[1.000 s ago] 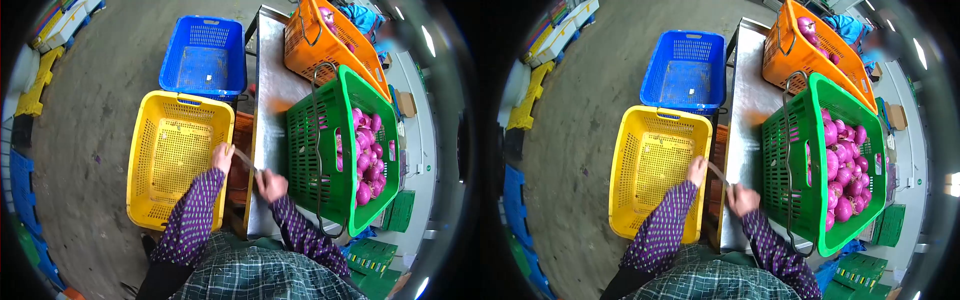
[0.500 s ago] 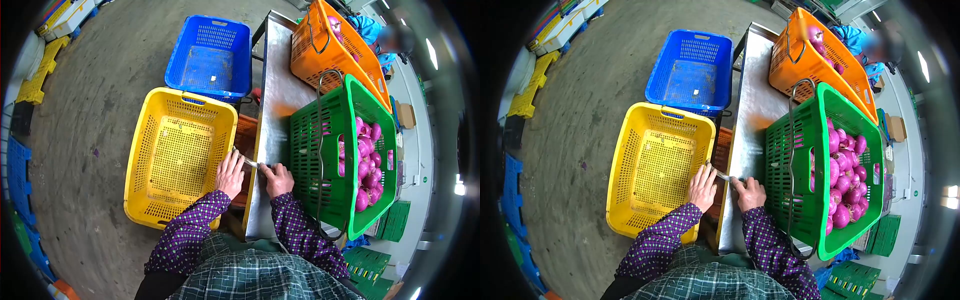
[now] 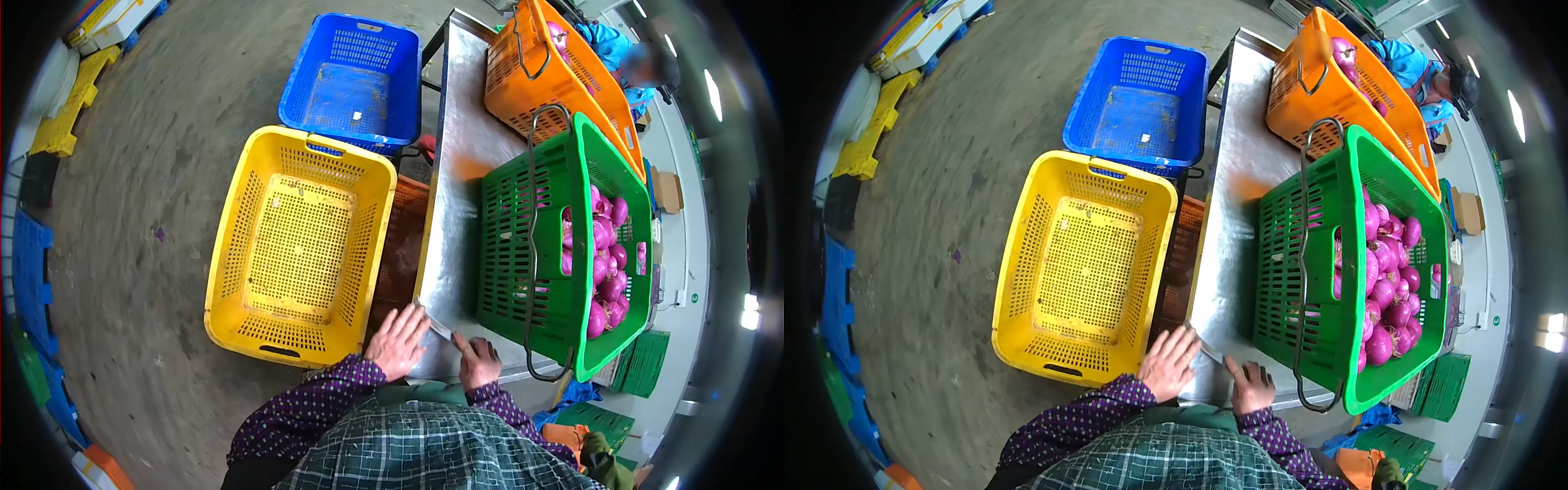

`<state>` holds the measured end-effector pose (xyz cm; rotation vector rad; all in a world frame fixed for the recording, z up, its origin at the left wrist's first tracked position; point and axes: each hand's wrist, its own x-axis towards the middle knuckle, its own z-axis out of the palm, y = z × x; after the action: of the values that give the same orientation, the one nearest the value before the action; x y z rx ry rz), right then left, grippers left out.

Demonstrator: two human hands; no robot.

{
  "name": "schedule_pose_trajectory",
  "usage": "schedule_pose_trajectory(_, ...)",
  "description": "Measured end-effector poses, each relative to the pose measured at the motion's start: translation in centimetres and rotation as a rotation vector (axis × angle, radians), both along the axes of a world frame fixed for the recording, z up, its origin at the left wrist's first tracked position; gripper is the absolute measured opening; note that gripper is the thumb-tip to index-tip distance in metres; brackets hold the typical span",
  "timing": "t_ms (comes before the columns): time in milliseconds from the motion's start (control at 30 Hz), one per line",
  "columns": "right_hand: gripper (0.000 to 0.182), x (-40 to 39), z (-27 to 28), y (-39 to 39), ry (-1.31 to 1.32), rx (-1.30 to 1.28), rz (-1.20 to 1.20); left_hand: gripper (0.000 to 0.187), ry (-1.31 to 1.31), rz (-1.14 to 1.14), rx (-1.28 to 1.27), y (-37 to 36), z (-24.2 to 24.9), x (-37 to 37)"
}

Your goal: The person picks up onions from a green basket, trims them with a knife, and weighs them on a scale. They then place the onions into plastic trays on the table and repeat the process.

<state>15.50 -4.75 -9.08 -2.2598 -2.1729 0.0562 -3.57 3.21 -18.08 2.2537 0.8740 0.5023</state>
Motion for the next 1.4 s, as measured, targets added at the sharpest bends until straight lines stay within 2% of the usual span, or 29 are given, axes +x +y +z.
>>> schedule_pose_trajectory(100, 0.057, -0.8, 1.5, 1.8, 0.013, 0.001, 0.004, 0.064, -0.047, 0.059, 0.007, 0.5, -0.3, -0.1)
schedule_pose_trajectory(133, 0.054, -1.3, 0.7, 3.7, 0.107, 0.089, -0.01, 0.064, -0.054, 0.108, 0.003, 2.0, -0.3, 0.1)
schedule_pose_trajectory(200, 0.051, -1.7, -0.8, 8.4, 0.018, 0.185, 0.077, 0.062, -0.09, 0.243, 0.058, 5.7, -0.5, 0.1)
schedule_pose_trajectory(267, 0.052, -1.5, -3.2, 11.8, -0.009, 0.237, 0.122, 0.063, -0.065, 0.265, 0.109, 8.8, -2.3, 0.3)
schedule_pose_trajectory(333, 0.054, -1.4, -3.3, 12.9, -0.038, 0.175, 0.136, 0.063, -0.053, 0.253, 0.108, 9.4, -3.2, 0.5)
schedule_pose_trajectory(433, 0.057, -0.4, -2.2, 10.0, 0.003, 0.137, 0.122, 0.065, 0.004, 0.19, 0.073, 7.0, -2.0, 0.8)
schedule_pose_trajectory(533, 0.062, 1.6, -1.4, 2.0, 0.076, 0.025, 0.049, 0.068, 0.146, 0.001, 0.141, 1.6, -0.6, 0.9)
schedule_pose_trajectory(567, 0.061, 1.5, -0.2, 0.0, -0.006, -0.011, 0.035, 0.069, 0.082, -0.035, 0.068, -0.3, -0.1, 0.5)
schedule_pose_trajectory(600, 0.059, 1.3, 0.9, -0.9, 0.022, -0.02, 0.048, 0.069, 0.016, -0.07, -0.004, -1.3, 0.3, 0.4)
schedule_pose_trajectory(667, 0.059, -0.4, 2.0, 0.6, 0.049, 0.044, 0.013, 0.07, 0.041, -0.023, 0.048, 0.0, 0.4, -0.1)
schedule_pose_trajectory(733, 0.055, -1.2, 0.2, 4.6, 0.117, 0.162, -0.001, 0.07, 0.041, 0.083, 0.114, 3.6, 0.3, 0.1)
schedule_pose_trajectory(800, 0.052, -2.0, -1.1, 9.2, 0.054, 0.205, 0.017, 0.067, -0.017, 0.176, 0.132, 7.9, -0.6, 0.0)
schedule_pose_trajectory(867, 0.05, -1.7, -2.9, 12.2, 0.037, 0.207, 0.095, 0.064, -0.002, 0.17, 0.144, 10.3, -2.5, -0.1)
schedule_pose_trajectory(900, 0.043, -1.7, -3.0, 12.6, 0.035, 0.225, 0.104, 0.064, 0.0, 0.169, 0.134, 10.3, -2.4, -0.2)
schedule_pose_trajectory(967, 0.047, -1.2, -1.9, 10.7, 0.052, 0.154, 0.063, 0.064, -0.001, 0.144, 0.094, 8.7, -2.3, 0.1)
schedule_pose_trajectory(1067, 0.051, -0.1, -0.9, 3.3, 0.06, 0.038, 0.0, 0.066, 0.12, 0.021, 0.11, 2.7, -0.2, 0.3)
schedule_pose_trajectory(1133, 0.054, 0.2, 0.0, -0.1, 0.07, 0.007, 0.006, 0.069, 0.034, -0.054, -0.046, -0.2, 1.0, -0.6)
schedule_pose_trajectory(1167, 0.054, -0.2, 0.4, -0.2, 0.086, 0.005, 0.012, 0.071, 0.054, -0.052, -0.018, -0.4, 0.4, -0.8)
schedule_pose_trajectory(1267, 0.049, -1.7, -0.4, 5.4, 0.152, 0.17, 0.013, 0.072, 0.112, 0.075, 0.037, 4.2, 0.9, -0.5)
schedule_pose_trajectory(1333, 0.041, -1.7, -2.6, 9.8, 0.101, 0.262, 0.048, 0.069, 0.093, 0.168, 0.052, 8.2, 0.0, -0.3)
schedule_pose_trajectory(1400, 0.034, -2.2, -3.3, 12.1, 0.086, 0.179, 0.004, 0.069, 0.088, 0.168, 0.01, 9.8, -0.8, -0.3)
